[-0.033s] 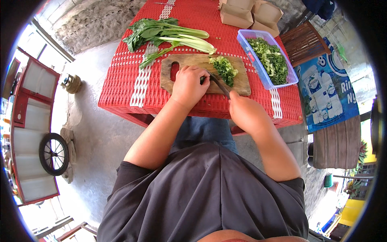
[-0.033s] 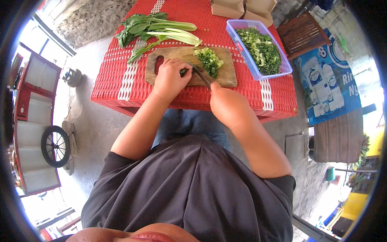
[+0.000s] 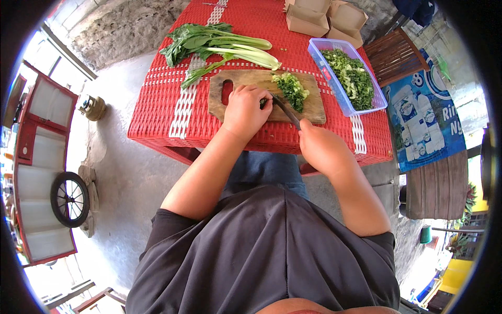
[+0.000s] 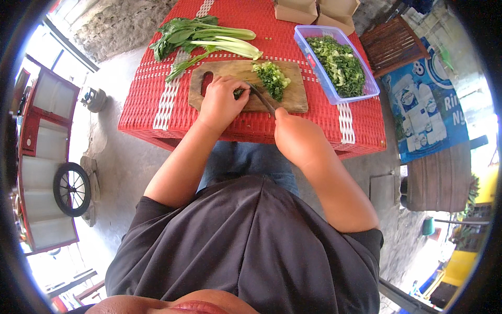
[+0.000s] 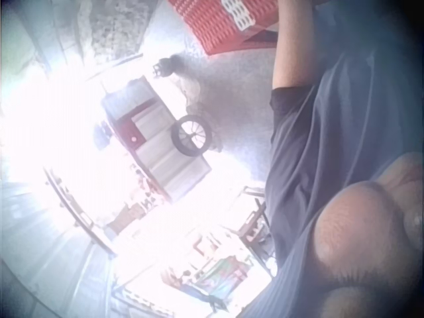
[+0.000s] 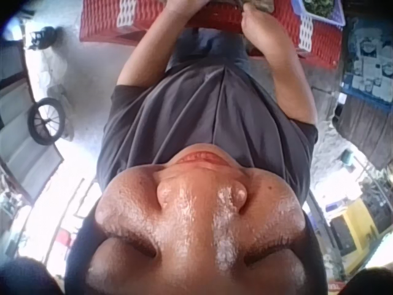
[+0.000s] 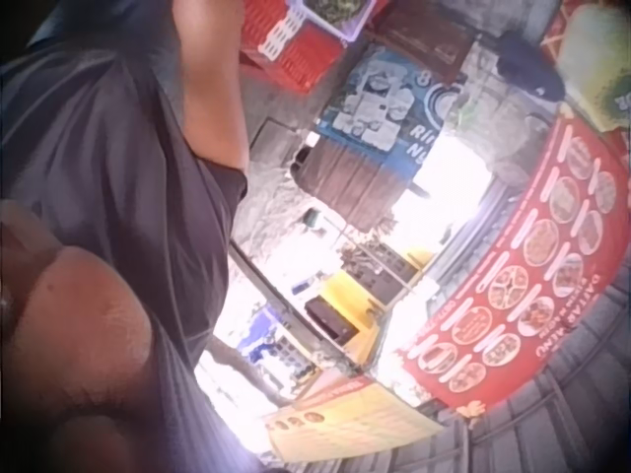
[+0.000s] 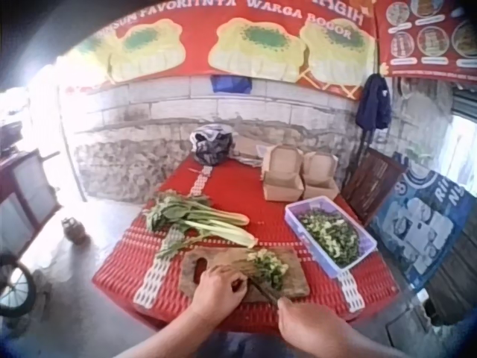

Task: The person chops green leafy vegetables on a wooden cutting board using a knife. The chopped pieces are placed into a nearby plastic container. The person continues chopping multiple stalks of the vegetable throughout the clip.

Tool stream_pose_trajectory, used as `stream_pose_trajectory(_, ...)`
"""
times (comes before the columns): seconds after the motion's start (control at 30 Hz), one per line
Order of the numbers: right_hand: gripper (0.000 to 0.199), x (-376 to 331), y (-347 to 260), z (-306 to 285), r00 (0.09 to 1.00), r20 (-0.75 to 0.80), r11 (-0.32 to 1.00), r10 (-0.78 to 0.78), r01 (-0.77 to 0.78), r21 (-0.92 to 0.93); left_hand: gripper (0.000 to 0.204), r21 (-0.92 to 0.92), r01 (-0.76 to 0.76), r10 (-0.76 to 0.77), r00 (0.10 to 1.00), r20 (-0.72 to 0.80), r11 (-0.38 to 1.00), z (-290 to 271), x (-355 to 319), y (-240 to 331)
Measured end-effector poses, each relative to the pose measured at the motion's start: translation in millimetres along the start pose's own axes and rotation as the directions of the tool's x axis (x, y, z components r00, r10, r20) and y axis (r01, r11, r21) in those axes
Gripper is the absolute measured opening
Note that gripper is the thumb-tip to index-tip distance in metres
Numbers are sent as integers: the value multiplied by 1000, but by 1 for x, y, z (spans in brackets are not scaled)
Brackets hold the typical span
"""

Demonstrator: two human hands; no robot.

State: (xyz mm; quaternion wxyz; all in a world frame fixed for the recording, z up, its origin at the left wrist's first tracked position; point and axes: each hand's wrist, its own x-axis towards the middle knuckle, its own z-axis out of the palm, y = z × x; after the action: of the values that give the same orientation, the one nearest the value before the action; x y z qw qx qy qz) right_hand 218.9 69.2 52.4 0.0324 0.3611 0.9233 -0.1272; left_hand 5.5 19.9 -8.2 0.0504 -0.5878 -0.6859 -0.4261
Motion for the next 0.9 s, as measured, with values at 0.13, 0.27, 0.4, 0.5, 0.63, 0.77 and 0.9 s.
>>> stream_pose_trajectory(0.13,21,-11,-7,-9,1000,-7,1000,-10,10,-1,11,-16,26,-27,1000,-11,1000,0,0,2)
stream_pose_trajectory(0.27,20,-9,-10,-8,1000,0,1000,9,-9,-8,11,-19,35,-35,999,10,999,0,2,1)
stream_pose_trajectory(0.4,19,-3,-7,-2,1000,15,1000,-1,1,-18,10,-21,29,-29,1000,3,999,1,1,0)
stream_pose_trajectory(0.5,21,8,-6,5,1000,6,1000,3,-3,20,10,-9,23,-23,1000,4,1000,0,1,0)
stream_pose_trajectory(0.63,22,17,-9,9,1000,-16,999,19,-18,38,9,-13,23,-23,1000,4,1000,-1,2,2)
stream_pose_trajectory(0.77,20,5,-10,2,999,28,1000,26,-26,13,9,-1,37,-37,999,7,999,-2,1,1)
stream_pose_trajectory(0.9,19,-14,0,4,1000,12,1000,12,-12,6,10,1,25,-25,1000,-8,1000,-3,0,4)
